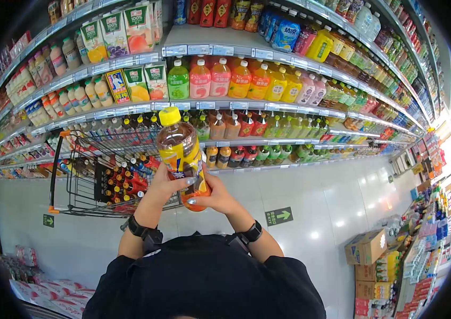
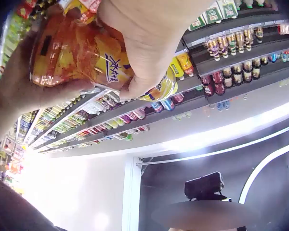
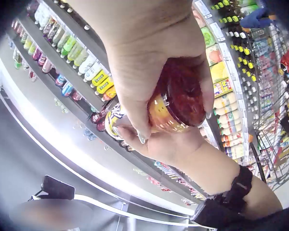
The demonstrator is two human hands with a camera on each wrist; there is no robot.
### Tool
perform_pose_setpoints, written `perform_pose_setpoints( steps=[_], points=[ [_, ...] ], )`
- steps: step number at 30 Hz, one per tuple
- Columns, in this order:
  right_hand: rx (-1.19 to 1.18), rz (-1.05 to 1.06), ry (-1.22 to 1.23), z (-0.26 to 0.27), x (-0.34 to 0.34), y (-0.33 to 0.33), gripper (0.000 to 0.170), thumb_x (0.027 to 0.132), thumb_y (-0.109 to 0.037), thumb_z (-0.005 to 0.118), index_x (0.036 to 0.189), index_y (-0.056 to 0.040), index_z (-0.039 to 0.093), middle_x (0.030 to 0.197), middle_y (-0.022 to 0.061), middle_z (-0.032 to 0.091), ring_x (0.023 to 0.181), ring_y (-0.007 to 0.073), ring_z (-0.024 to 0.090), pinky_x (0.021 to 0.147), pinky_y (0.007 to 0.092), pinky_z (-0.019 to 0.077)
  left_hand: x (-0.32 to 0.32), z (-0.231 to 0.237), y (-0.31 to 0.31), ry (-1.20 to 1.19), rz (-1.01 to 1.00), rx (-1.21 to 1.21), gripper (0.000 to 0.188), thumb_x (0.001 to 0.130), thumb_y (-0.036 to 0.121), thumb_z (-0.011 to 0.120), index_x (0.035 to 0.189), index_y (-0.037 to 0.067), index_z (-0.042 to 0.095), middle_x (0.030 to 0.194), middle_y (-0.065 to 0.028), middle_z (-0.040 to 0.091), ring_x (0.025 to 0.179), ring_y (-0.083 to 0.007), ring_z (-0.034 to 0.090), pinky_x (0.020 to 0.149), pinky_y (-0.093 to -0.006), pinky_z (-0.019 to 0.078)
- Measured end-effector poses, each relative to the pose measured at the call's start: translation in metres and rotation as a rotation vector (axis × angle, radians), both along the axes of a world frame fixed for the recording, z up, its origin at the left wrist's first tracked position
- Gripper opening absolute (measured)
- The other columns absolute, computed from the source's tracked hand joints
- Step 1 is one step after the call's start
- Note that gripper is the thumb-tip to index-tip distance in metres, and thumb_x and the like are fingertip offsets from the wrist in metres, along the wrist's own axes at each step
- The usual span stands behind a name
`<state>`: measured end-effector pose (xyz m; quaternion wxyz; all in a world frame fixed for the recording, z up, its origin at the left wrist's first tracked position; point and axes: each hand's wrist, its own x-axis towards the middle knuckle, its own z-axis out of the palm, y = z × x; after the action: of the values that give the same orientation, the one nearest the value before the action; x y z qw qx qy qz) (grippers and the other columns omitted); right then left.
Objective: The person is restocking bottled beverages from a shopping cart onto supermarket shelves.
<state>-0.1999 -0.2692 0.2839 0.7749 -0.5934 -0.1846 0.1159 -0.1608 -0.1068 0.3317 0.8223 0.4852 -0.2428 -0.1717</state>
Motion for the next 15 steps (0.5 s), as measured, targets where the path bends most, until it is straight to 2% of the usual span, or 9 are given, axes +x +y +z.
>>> perform_pose_setpoints(
  steps=[4,5,8,9,12,15],
  points=[
    [-0.072,-0.182,-0.093,-0.001,-0.005,-0.037,0.079,0.066,-0.013,0.075,0.129,0.0058,0.031,0.111,0.0080,0.054,0.101,0.0136,0.052,0.088,0.0289,0.0414,0.007,-0.001,-0.043,-0.132,-0.114,-0.007,0.059,0.068,0.003,0.070,0.121,0.001,0.042,0.109,-0.0085,0.056,0.102,-0.0181,0.055,0.089,-0.0334,0.0433],
    [-0.100,-0.265,-0.133,-0.004,-0.004,-0.048,0.082,0.063,-0.015,0.078,0.128,0.0069,0.034,0.107,0.0105,0.057,0.095,0.0155,0.056,0.085,0.0294,0.0440,0.011,-0.007,-0.057,-0.113,-0.149,-0.061,0.063,0.067,0.003,0.071,0.122,0.002,0.040,0.111,-0.0086,0.056,0.103,-0.0184,0.054,0.090,-0.0335,0.0431],
    [-0.478,-0.628,-0.452,0.013,-0.005,-0.078,0.073,0.059,-0.017,0.080,0.118,0.0068,0.045,0.101,0.0145,0.060,0.090,0.0174,0.059,0.081,0.0304,0.0464,0.016,-0.015,-0.091,-0.018,-0.165,-0.059,0.065,0.066,0.001,0.072,0.123,0.003,0.039,0.112,-0.0090,0.055,0.105,-0.0188,0.053,0.092,-0.0341,0.0429],
    [-0.486,-0.782,-0.555,0.010,-0.003,-0.084,0.062,0.056,-0.018,0.081,0.105,0.0047,0.052,0.096,0.0173,0.060,0.085,0.0226,0.061,0.076,0.0316,0.0485,0.013,-0.012,-0.105,-0.059,-0.142,-0.104,0.067,0.065,0.006,0.074,0.121,0.002,0.039,0.111,-0.0137,0.054,0.107,-0.0241,0.052,0.092,-0.0370,0.0433],
    [-0.667,-0.987,-0.753,0.018,-0.001,-0.104,0.058,0.053,-0.017,0.081,0.099,0.0024,0.053,0.093,0.0158,0.060,0.079,0.0266,0.061,0.070,0.0329,0.0491,0.025,-0.027,-0.134,-0.122,-0.129,-0.178,0.066,0.064,0.005,0.075,0.120,0.003,0.039,0.112,-0.0131,0.053,0.110,-0.0250,0.051,0.093,-0.0382,0.0428],
    [-0.697,-1.117,-0.835,0.018,0.002,-0.119,0.059,0.050,-0.017,0.081,0.100,0.0005,0.054,0.090,0.0149,0.060,0.078,0.0301,0.060,0.069,0.0342,0.0485,0.024,-0.014,-0.152,-0.137,-0.124,-0.212,0.067,0.062,0.004,0.076,0.118,0.004,0.039,0.114,-0.0123,0.051,0.112,-0.0261,0.049,0.094,-0.0399,0.0418]
  ],
)
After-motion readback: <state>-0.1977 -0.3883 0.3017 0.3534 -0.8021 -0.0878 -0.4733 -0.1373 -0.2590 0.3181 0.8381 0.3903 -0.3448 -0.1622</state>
